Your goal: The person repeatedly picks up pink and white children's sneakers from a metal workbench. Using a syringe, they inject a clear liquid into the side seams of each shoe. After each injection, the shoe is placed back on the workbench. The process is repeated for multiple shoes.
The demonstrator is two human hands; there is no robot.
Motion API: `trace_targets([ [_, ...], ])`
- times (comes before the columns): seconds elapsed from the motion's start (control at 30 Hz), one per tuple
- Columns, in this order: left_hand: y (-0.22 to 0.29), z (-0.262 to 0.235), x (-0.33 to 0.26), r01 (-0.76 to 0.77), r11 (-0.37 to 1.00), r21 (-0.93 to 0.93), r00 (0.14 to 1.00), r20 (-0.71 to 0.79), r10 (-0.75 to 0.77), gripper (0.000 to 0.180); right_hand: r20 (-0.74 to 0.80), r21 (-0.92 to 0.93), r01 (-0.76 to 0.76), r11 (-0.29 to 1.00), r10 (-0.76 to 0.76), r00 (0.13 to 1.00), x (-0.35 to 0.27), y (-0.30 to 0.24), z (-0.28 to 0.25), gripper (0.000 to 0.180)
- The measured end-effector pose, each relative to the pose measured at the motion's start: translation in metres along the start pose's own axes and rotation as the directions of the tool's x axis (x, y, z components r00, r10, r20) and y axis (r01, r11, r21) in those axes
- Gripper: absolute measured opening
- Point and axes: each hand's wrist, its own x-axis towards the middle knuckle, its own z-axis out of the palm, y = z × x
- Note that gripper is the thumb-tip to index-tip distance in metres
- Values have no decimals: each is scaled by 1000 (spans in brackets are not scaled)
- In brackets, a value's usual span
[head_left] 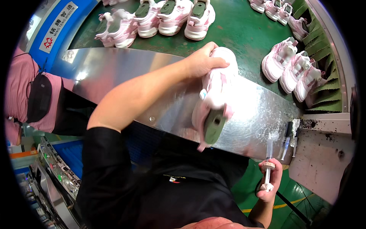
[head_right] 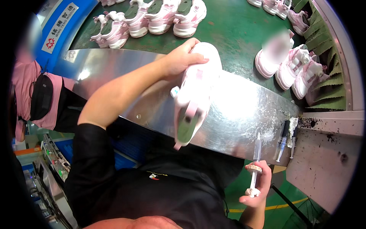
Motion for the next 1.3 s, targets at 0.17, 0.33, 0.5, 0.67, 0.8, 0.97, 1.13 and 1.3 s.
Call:
trace_targets([
  [0.17, 39, 27, -63, -107, 659, -745, 982, 24, 187, 52, 98, 422, 119, 899, -176, 980, 57, -33, 25, 102],
  [0.33, 24, 22, -77, -7, 471, -882, 968, 112, 223, 58, 289, 655, 70, 752, -335, 897, 102, -63, 51, 82],
  [0.5, 24, 21, -85, -58, 621, -782, 979, 79, 190, 72, 265, 723, 55, 689, -350, 899, 118, -75, 78, 76],
  [0.67, 27, 20, -91, -63, 635, -770, 966, 113, 233, 73, 302, 704, 28, 710, -335, 892, 125, -79, 86, 80],
  [0.8, 30, 19, -92, -84, 658, -748, 960, 117, 255, 72, 318, 692, -1, 722, -303, 898, 129, -80, 91, 80],
  [0.97, 32, 19, -94, -62, 664, -745, 965, 124, 230, 71, 298, 694, 7, 720, -296, 908, 129, -78, 95, 79],
  [1.13, 32, 17, -94, -90, 687, -721, 968, 99, 230, 74, 313, 677, -31, 735, -250, 916, 128, -80, 91, 68],
  [1.3, 30, 18, -92, -90, 677, -731, 974, 78, 213, 78, 318, 665, 7, 747, -292, 902, 129, -75, 85, 72],
])
